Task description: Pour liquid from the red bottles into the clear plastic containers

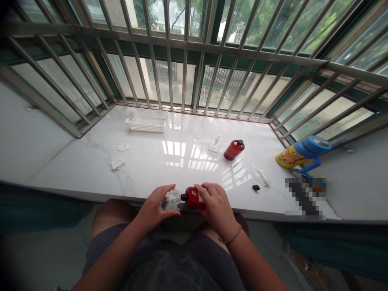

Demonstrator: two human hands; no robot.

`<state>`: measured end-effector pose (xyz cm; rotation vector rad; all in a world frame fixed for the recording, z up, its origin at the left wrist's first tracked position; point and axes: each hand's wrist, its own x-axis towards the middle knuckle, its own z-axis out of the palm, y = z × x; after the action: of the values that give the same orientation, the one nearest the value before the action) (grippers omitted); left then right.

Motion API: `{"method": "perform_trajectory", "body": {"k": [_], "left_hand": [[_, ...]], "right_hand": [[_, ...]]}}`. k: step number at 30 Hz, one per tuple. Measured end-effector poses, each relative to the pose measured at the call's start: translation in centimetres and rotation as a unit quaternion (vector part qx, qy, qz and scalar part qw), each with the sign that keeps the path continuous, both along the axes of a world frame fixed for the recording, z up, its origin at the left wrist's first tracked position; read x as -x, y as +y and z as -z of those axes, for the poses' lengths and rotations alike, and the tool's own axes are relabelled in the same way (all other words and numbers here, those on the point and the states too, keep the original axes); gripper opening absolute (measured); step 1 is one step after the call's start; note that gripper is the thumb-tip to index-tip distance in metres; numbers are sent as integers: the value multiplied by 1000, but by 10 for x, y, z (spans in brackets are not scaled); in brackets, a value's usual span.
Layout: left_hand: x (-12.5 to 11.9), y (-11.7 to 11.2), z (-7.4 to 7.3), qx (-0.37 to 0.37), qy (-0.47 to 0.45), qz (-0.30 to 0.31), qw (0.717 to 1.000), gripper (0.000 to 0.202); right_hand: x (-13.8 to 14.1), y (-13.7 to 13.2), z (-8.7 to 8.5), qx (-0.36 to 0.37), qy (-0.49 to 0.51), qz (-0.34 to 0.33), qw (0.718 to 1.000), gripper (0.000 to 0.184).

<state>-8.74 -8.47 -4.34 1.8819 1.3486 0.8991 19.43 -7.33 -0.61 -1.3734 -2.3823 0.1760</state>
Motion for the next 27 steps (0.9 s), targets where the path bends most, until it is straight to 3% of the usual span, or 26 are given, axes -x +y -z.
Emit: {"method": "perform_trajectory", "body": {"k": [27], "left_hand": [[-6, 0, 2, 59, -50, -5, 997, 88]], "right_hand": [[-4, 5, -22, -22, -62, -22, 998, 74]]}}
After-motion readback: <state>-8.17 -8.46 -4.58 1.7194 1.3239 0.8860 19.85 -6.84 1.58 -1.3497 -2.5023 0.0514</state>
